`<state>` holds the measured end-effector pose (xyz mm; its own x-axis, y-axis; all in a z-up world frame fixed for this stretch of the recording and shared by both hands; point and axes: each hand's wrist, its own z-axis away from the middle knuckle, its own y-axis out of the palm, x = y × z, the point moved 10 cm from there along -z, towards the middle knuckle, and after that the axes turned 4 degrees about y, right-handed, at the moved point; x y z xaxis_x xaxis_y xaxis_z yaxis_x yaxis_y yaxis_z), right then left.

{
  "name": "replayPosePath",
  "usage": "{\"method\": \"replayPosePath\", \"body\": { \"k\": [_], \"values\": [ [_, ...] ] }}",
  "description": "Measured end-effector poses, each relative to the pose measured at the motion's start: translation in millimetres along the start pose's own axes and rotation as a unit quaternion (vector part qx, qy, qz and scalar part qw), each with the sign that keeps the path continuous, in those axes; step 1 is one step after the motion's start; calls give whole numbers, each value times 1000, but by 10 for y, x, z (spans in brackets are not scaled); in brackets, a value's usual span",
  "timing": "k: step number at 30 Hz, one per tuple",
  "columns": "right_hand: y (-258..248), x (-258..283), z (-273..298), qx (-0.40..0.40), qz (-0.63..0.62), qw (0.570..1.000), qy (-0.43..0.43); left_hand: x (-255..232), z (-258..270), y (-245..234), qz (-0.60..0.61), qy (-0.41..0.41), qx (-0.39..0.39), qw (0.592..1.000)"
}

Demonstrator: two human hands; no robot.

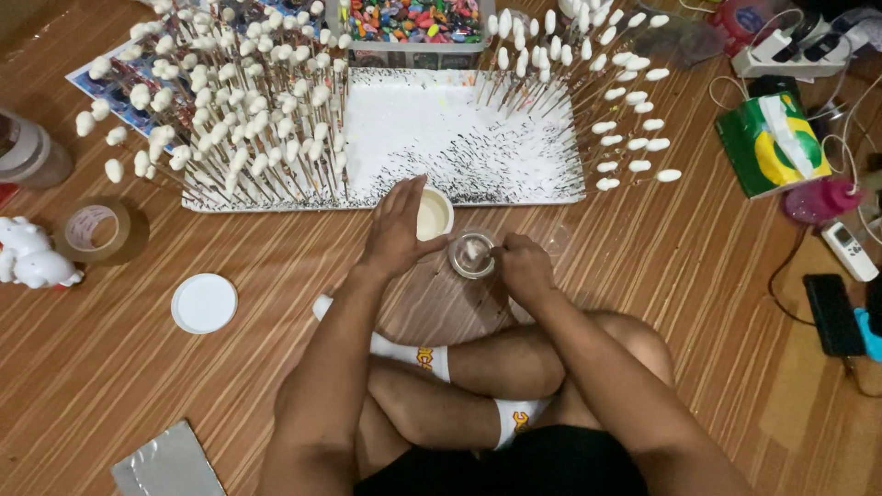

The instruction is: Dipping small white objects on sticks into a liquid and placing them into a tray

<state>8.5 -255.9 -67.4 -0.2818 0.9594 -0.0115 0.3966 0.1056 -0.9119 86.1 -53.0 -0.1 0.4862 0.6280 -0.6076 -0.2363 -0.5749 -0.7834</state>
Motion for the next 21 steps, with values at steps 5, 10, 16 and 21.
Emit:
{"method": "replayPosePath", "body": {
  "k": [5, 10, 16, 21],
  "values": [
    [102, 104, 15, 33, 31, 999, -16, 2, 4, -10, 4, 6, -12, 1000],
    [171, 109, -12, 50, 28, 998, 1, -6, 5, -27, 5, 2, -13, 1000],
    [403, 29, 63, 59, 32, 998, 0, -7, 2, -13, 8, 14, -25, 1000],
    [389, 33, 26, 71, 35, 997, 3, -18, 2, -16, 9, 9, -20, 1000]
  ]
}}
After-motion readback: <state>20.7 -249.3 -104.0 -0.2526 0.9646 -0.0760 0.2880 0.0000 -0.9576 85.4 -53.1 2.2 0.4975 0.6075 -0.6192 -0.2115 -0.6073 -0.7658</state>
